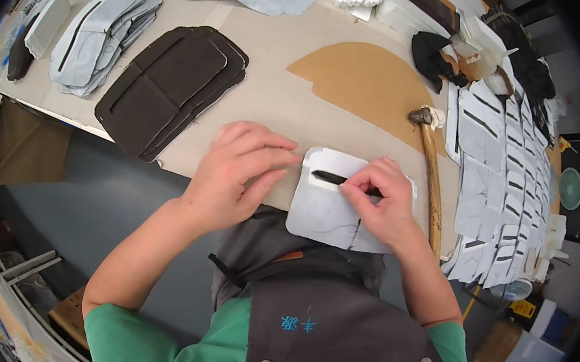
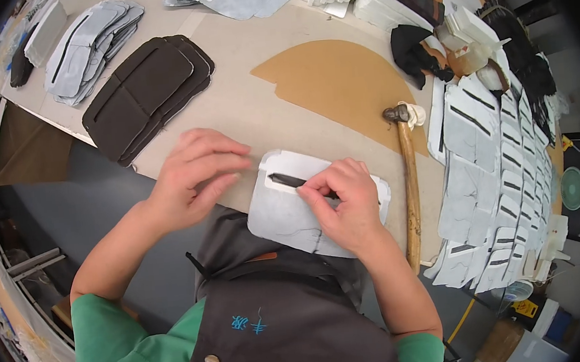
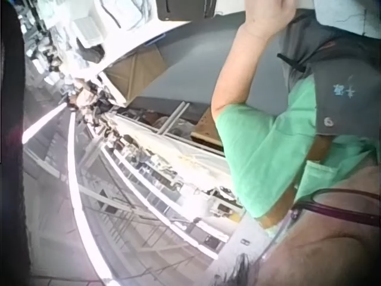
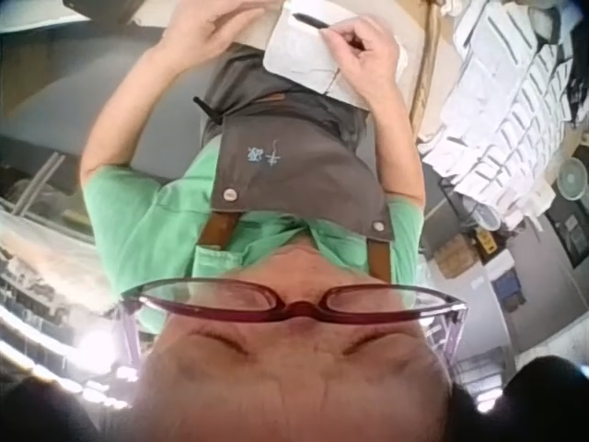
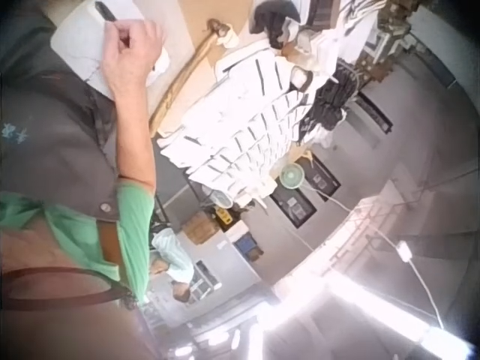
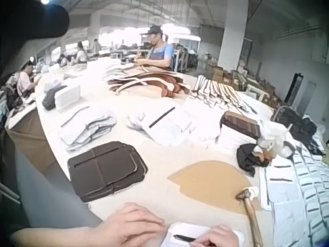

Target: The recorder is seen assembling and hammering leather or fabric components for bags at a workshop table.

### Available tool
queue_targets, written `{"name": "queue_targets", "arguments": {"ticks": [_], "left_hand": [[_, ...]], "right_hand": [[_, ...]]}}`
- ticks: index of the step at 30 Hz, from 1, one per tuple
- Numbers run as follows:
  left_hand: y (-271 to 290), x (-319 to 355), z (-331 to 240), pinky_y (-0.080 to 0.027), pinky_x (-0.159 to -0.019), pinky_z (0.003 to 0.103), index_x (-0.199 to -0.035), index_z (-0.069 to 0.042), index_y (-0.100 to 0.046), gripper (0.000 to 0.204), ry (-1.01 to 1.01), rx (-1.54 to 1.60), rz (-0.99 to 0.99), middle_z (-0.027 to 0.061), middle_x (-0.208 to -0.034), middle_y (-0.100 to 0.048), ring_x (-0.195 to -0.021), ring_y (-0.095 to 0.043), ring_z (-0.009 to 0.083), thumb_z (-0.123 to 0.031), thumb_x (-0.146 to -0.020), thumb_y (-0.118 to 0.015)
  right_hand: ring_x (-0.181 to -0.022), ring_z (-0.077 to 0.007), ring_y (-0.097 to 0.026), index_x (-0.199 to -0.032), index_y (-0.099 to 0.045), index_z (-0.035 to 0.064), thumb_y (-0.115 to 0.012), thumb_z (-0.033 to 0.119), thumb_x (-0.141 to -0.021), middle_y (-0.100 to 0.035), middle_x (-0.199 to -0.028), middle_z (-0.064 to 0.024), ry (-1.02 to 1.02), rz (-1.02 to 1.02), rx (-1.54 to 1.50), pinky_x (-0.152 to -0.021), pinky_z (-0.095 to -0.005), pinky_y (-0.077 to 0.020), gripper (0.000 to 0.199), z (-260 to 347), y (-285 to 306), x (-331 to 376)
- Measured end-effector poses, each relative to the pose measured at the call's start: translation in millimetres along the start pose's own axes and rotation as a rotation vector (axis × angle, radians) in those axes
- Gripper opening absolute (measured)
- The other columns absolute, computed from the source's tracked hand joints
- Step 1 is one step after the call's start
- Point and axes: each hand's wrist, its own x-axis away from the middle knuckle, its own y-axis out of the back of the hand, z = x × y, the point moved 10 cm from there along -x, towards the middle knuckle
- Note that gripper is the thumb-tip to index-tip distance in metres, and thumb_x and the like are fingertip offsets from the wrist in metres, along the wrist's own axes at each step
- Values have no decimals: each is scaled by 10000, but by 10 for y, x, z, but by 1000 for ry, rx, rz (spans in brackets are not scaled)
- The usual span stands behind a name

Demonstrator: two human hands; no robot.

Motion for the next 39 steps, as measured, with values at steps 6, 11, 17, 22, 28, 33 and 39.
{"name": "queue_targets", "arguments": {"ticks": [6,11,17,22,28,33,39], "left_hand": [[-85,-237,-211,-419,-1001,439,-1194,-105,-709,385,-29,-70,45,62,-1171,-656,-1120,-579,291,-118,-826,-823],[-329,-240,117,-403,-961,428,-1101,-108,-684,402,110,-71,127,56,-1148,-577,-1125,-543,290,-181,-765,-892],[-339,-251,210,-404,-955,421,-1054,-122,-672,407,139,-39,145,57,-1147,-578,-1105,-546,291,-196,-733,-912],[-318,-218,157,-434,-959,423,-1016,-113,-693,347,60,-81,114,53,-1138,-603,-1111,-556,290,-215,-753,-894],[-267,-145,72,-459,-990,432,-993,-93,-697,291,-35,-160,61,57,-1144,-628,-1136,-576,281,-245,-795,-847],[-248,-202,-80,-457,-983,417,-1031,-88,-699,299,-48,-212,6,66,-1129,-626,-1112,-585,288,-173,-782,-841],[-628,-288,-253,-457,-905,420,-1036,-85,-727,284,68,-70,-18,64,-1062,-639,-1026,-601,284,-61,-770,-826]], "right_hand": [[-631,-234,-580,-797,-676,93,-829,96,-824,-627,-706,-18,-22,2,71,-672,-359,-408,156,200,-134,-239],[-702,-259,-633,-892,-700,64,-808,88,-842,-658,-775,-56,-21,51,88,-697,-377,-476,122,110,-249,-209],[-824,-293,-649,-979,-731,43,-738,1,-861,-670,-892,-107,-55,68,-8,-752,-405,-519,125,74,-355,-223],[-938,-313,-639,-1073,-728,50,-701,-44,-837,-657,-1017,-106,182,27,238,-790,-414,-523,256,304,-390,-93],[-944,-307,-648,-1045,-697,43,-733,-3,-834,-658,-1021,-110,-21,216,176,-800,-417,-533,219,209,-201,-122],[-845,-292,-677,-1016,-687,40,-782,67,-852,-675,-952,-118,-240,296,65,-754,-394,-552,192,-60,23,42],[-796,-274,-683,-991,-696,35,-775,41,-858,-679,-881,-105,-185,138,49,-709,-370,-553,155,-65,-20,61]]}}
